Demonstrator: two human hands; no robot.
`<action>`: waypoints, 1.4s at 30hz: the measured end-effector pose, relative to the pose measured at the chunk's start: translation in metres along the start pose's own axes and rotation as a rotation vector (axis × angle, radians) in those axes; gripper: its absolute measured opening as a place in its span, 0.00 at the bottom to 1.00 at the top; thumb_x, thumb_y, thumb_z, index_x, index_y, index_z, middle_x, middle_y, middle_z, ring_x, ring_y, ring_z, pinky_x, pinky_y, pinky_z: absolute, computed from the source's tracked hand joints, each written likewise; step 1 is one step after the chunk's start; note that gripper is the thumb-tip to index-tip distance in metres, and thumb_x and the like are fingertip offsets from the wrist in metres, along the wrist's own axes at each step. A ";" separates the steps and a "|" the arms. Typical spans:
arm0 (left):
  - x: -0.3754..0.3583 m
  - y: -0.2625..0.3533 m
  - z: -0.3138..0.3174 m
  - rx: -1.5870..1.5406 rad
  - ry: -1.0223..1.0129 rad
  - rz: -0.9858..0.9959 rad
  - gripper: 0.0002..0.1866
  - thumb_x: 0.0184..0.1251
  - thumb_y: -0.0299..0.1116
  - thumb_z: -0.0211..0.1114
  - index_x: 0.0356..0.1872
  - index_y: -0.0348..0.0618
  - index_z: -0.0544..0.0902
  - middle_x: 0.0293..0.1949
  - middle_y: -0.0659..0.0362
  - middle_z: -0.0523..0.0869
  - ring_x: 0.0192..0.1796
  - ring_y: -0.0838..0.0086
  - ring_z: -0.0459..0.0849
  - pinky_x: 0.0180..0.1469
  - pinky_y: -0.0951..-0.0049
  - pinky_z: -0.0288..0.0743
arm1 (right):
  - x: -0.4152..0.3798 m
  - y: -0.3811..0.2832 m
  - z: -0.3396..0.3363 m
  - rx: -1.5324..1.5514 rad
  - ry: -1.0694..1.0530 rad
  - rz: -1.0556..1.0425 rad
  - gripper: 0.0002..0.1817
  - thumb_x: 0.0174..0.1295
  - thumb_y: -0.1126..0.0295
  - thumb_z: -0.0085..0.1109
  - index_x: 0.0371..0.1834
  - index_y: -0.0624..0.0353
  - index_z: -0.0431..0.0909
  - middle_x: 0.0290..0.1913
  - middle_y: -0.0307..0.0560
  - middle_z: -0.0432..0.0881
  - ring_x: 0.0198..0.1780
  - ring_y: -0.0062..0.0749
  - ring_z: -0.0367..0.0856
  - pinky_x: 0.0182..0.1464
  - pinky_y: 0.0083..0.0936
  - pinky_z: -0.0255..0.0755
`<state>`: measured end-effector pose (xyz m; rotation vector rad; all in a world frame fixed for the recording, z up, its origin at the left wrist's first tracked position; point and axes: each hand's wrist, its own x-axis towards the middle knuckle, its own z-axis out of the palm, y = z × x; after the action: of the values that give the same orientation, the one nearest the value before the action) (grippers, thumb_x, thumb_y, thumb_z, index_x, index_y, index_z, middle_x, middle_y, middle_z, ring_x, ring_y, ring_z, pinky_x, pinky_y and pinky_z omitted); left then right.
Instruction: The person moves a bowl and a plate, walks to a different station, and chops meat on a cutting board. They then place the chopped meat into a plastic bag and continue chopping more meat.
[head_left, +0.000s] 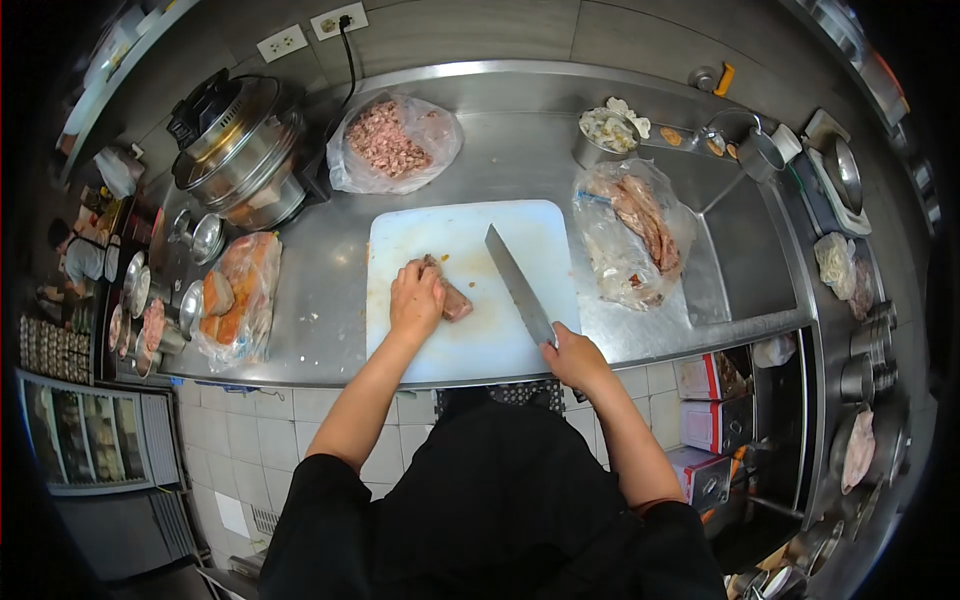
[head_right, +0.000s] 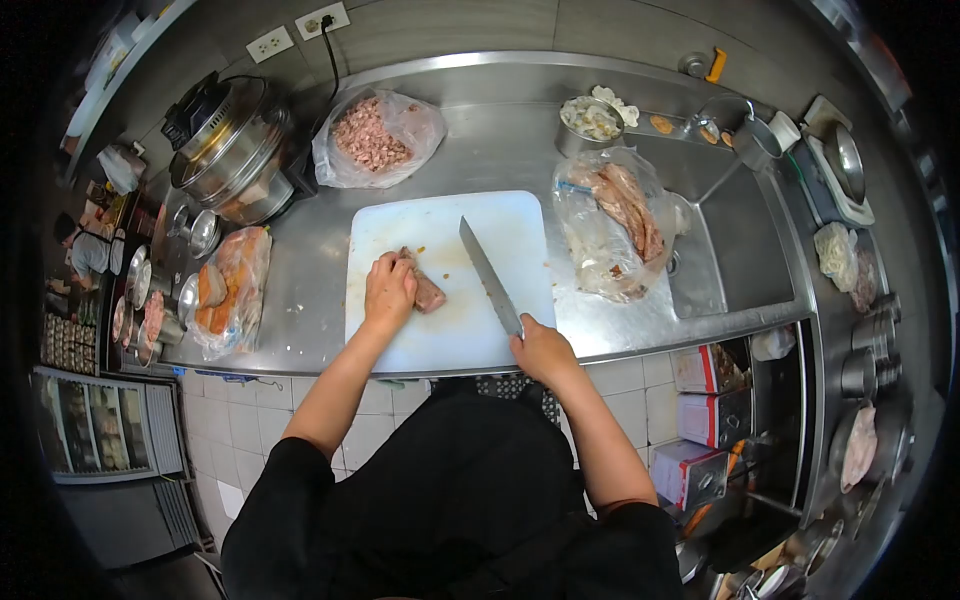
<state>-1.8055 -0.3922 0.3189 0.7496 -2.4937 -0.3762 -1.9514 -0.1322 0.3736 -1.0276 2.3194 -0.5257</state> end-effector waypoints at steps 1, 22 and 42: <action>0.002 0.001 -0.005 -0.001 -0.044 -0.008 0.16 0.57 0.29 0.63 0.48 0.47 0.83 0.54 0.55 0.78 0.57 0.59 0.75 0.60 0.54 0.66 | 0.000 0.001 0.001 -0.004 -0.007 0.004 0.17 0.66 0.60 0.53 0.48 0.64 0.73 0.36 0.68 0.84 0.41 0.64 0.83 0.47 0.52 0.75; 0.044 -0.014 -0.029 -0.463 -0.436 -0.692 0.23 0.63 0.40 0.68 0.54 0.37 0.74 0.50 0.46 0.82 0.53 0.60 0.84 0.53 0.57 0.79 | 0.000 0.000 -0.002 0.037 -0.001 0.036 0.22 0.66 0.59 0.52 0.54 0.67 0.72 0.39 0.71 0.84 0.44 0.65 0.82 0.51 0.51 0.75; 0.047 -0.007 0.001 -0.715 -0.551 -0.676 0.25 0.68 0.46 0.65 0.47 0.34 0.67 0.29 0.44 0.84 0.15 0.61 0.83 0.17 0.63 0.79 | -0.004 -0.001 0.006 0.016 0.058 0.022 0.18 0.66 0.60 0.52 0.49 0.64 0.73 0.36 0.69 0.84 0.41 0.65 0.83 0.48 0.52 0.75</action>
<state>-1.8369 -0.4246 0.3330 1.2544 -2.1863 -1.7975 -1.9449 -0.1312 0.3710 -0.9908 2.3705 -0.5714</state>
